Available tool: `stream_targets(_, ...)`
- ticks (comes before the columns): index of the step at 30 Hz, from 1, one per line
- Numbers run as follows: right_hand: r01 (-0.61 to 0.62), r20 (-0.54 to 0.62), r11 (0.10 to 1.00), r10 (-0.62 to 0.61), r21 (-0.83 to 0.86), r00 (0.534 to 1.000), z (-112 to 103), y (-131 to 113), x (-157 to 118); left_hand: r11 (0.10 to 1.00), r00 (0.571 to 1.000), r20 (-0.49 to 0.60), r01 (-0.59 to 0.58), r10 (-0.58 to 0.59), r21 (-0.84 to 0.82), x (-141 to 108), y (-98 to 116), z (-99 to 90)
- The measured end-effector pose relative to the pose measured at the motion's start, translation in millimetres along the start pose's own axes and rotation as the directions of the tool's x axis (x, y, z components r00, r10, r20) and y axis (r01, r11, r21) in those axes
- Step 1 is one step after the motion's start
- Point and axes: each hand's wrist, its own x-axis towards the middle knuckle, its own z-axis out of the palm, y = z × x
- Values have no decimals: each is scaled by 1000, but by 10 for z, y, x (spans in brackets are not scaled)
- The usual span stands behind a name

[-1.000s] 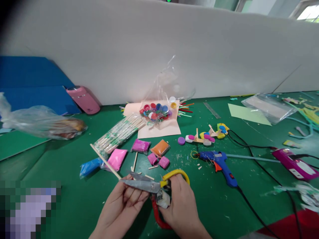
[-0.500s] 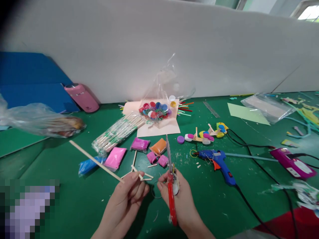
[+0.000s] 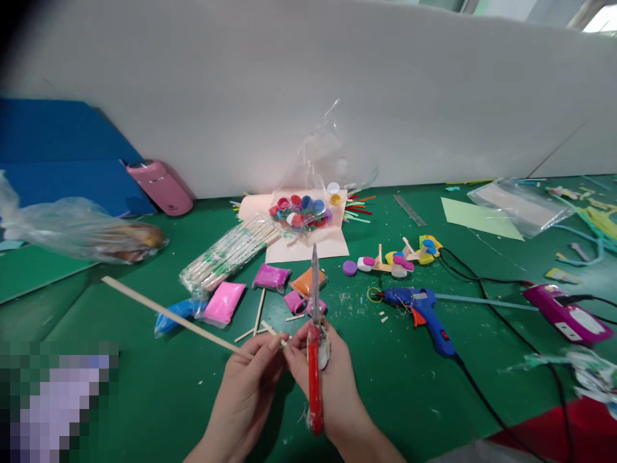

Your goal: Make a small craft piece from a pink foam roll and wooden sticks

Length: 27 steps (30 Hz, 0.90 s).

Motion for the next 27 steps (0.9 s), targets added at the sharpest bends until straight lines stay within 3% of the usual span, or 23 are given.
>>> stream_targets(5, -100, 122, 987, 86, 123, 989, -16, 51, -7, 990, 990, 115, 98, -86, -101, 21, 28, -10)
stream_targets(10, -83, 151, 989, 64, 125, 987, -30, 111, -22, 977, 976, 183, 150, -122, -150, 14, 39, -6)
stream_targets(13, -75, 106, 994, 67, 76, 992, -43, 130, -11, 982, 976, 193, 130, -103, -134, 15, 42, -9)
stream_targets(19, -65, -17, 998, 65, 2, 998, -173, 93, 69, 995, 973, 210, 83, -94, 57, 4, 16, -38)
stream_targets(24, -102, 104, 995, 101, 7, 989, -229, 69, 98, 963, 939, 303, 80, -160, 259, -5, -64, -66)
stream_targets(27, -127, 110, 992, 126, 4, 986, -240, 79, 93, 947, 915, 345, 103, -210, 304, 12, -85, -78)
